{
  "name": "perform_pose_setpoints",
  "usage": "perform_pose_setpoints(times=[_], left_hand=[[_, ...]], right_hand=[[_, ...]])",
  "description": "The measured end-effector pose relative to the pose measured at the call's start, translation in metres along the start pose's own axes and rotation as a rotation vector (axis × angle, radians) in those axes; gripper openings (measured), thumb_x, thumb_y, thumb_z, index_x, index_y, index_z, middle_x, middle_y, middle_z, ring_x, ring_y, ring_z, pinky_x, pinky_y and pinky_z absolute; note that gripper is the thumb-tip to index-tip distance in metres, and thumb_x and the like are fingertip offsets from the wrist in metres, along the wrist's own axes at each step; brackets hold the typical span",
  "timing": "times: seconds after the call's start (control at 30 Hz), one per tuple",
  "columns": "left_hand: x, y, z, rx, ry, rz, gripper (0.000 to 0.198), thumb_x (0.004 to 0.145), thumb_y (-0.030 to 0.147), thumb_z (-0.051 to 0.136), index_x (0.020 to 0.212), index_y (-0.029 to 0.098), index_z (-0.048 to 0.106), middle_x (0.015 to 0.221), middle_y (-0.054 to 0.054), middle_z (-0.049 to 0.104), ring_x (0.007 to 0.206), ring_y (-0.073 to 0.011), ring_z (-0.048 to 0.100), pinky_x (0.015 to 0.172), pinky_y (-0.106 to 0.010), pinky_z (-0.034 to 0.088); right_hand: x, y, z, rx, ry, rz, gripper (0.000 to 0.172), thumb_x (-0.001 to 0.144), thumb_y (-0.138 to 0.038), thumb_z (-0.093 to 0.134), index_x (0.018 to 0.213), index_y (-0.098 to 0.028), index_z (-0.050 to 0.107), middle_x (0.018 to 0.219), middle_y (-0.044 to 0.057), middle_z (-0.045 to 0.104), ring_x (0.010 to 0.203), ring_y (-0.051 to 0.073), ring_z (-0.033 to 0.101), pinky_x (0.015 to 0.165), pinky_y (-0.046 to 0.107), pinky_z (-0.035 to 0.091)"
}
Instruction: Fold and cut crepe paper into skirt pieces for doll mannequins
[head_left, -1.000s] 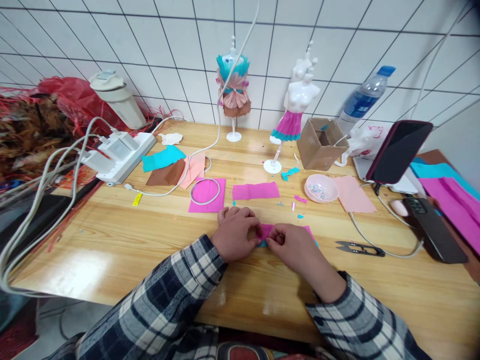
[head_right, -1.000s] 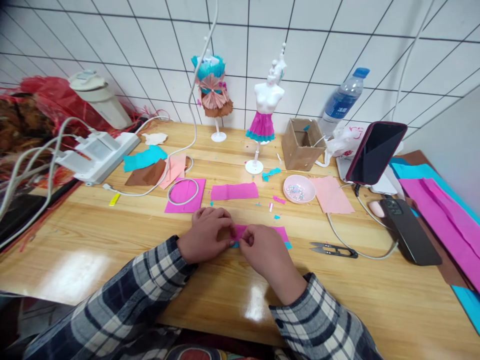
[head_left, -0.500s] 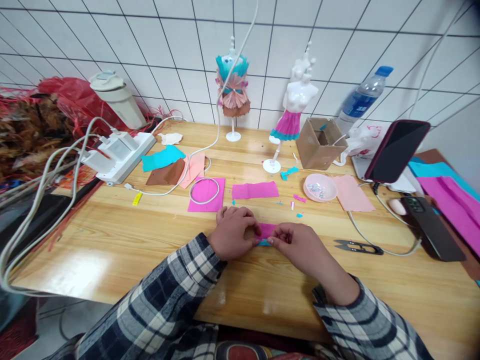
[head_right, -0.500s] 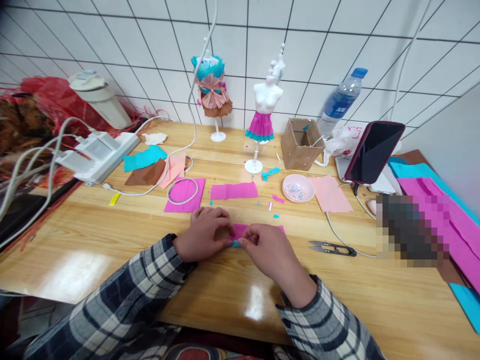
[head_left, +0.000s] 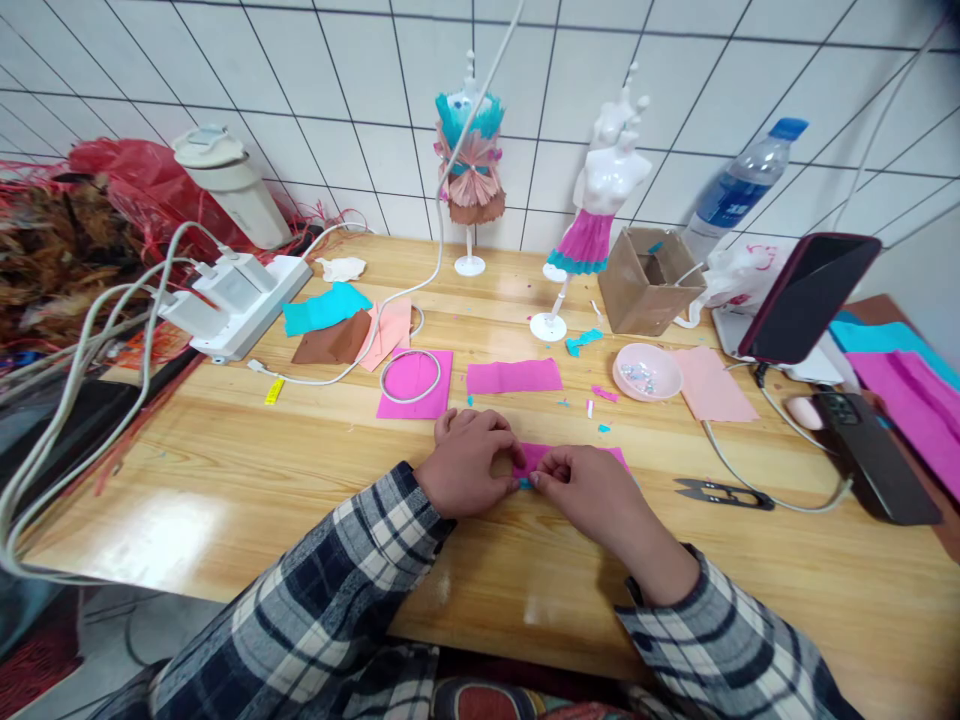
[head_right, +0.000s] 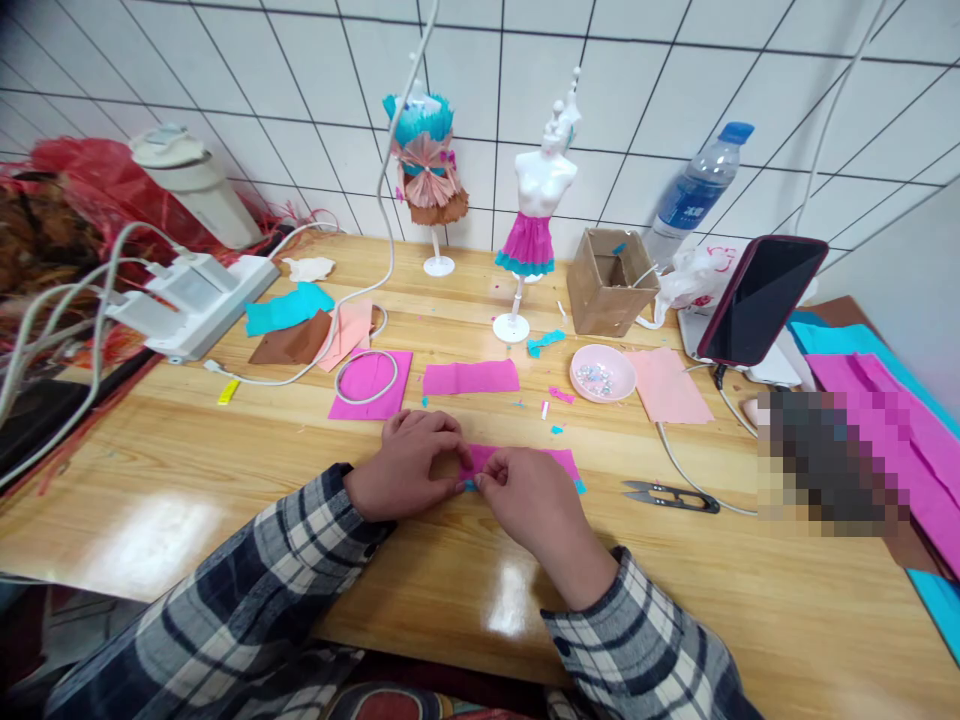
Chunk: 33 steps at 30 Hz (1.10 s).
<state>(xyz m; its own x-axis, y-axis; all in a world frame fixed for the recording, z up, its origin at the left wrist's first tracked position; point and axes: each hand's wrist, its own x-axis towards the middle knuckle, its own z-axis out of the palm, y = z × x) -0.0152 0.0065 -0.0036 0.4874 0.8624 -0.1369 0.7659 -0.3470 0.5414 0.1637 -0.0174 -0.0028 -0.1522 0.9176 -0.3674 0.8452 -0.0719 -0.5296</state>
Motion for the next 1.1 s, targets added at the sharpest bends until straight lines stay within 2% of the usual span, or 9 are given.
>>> perform_pose_setpoints(times=[0.27,0.47,0.63,0.7,0.83,0.9,1.0,1.1], left_hand=[[-0.001,0.001,-0.001,0.009,-0.008,0.0,0.019,0.07,0.039,0.07,0.087,0.031,0.07,0.104,0.001,0.059,0.108,-0.0242,0.047,0.103,-0.046,0.019],[0.0,0.001,0.004,0.005,0.037,-0.011,0.022,0.072,0.046,0.069,0.084,0.028,0.069,0.103,0.0,0.059,0.106,-0.0237,0.047,0.102,-0.048,0.02],[0.001,0.002,0.009,0.015,0.056,-0.033,0.017,0.071,0.038,0.07,0.084,0.028,0.068,0.102,0.001,0.059,0.106,-0.0233,0.047,0.102,-0.048,0.02],[0.002,0.003,0.009,0.018,0.059,-0.039,0.017,0.07,0.037,0.07,0.083,0.028,0.067,0.103,0.001,0.059,0.106,-0.0237,0.047,0.102,-0.048,0.02],[0.001,0.004,0.008,0.01,0.062,-0.052,0.016,0.069,0.036,0.071,0.083,0.029,0.068,0.103,0.001,0.059,0.106,-0.0238,0.048,0.103,-0.05,0.018],[0.001,0.004,0.008,0.003,0.056,-0.05,0.017,0.068,0.035,0.072,0.082,0.029,0.068,0.103,0.001,0.059,0.106,-0.0238,0.048,0.103,-0.049,0.018],[0.001,0.004,0.008,0.002,0.052,-0.047,0.018,0.067,0.034,0.073,0.083,0.029,0.068,0.103,0.001,0.06,0.107,-0.0244,0.048,0.103,-0.049,0.018],[0.001,0.003,0.008,0.009,0.063,-0.038,0.017,0.069,0.036,0.071,0.084,0.029,0.068,0.104,0.001,0.06,0.108,-0.0247,0.048,0.104,-0.049,0.017]], right_hand=[[0.0,-0.001,0.002,-0.035,0.026,-0.011,0.02,0.081,-0.029,0.056,0.066,-0.021,0.067,0.061,-0.001,0.063,0.054,0.012,0.05,0.05,0.025,0.024],[-0.001,-0.002,0.004,-0.066,0.047,-0.016,0.016,0.079,-0.025,0.056,0.066,-0.022,0.066,0.063,-0.001,0.063,0.057,0.013,0.051,0.053,0.025,0.024],[-0.001,-0.002,0.006,-0.106,0.056,-0.035,0.012,0.079,-0.024,0.057,0.068,-0.021,0.061,0.063,-0.001,0.061,0.06,0.013,0.051,0.054,0.025,0.025],[-0.001,0.0,0.006,-0.118,0.089,-0.033,0.006,0.077,-0.027,0.06,0.074,-0.021,0.058,0.066,-0.001,0.06,0.061,0.013,0.051,0.053,0.025,0.025],[-0.009,0.008,0.001,-0.039,0.18,-0.031,0.021,0.077,-0.032,0.061,0.094,-0.021,0.053,0.067,-0.004,0.057,0.057,0.014,0.051,0.051,0.024,0.027],[-0.018,0.014,0.001,-0.051,0.234,-0.074,0.019,0.083,-0.029,0.054,0.101,-0.022,0.054,0.067,-0.003,0.057,0.057,0.014,0.052,0.052,0.024,0.029],[-0.033,0.02,0.006,-0.238,0.341,-0.247,0.026,0.088,-0.022,0.046,0.111,-0.025,0.059,0.076,0.001,0.061,0.068,0.016,0.056,0.058,0.027,0.032],[-0.042,0.02,0.017,-0.441,0.332,-0.406,0.035,0.087,-0.018,0.047,0.117,-0.028,0.062,0.078,0.004,0.062,0.075,0.018,0.055,0.064,0.029,0.033]])
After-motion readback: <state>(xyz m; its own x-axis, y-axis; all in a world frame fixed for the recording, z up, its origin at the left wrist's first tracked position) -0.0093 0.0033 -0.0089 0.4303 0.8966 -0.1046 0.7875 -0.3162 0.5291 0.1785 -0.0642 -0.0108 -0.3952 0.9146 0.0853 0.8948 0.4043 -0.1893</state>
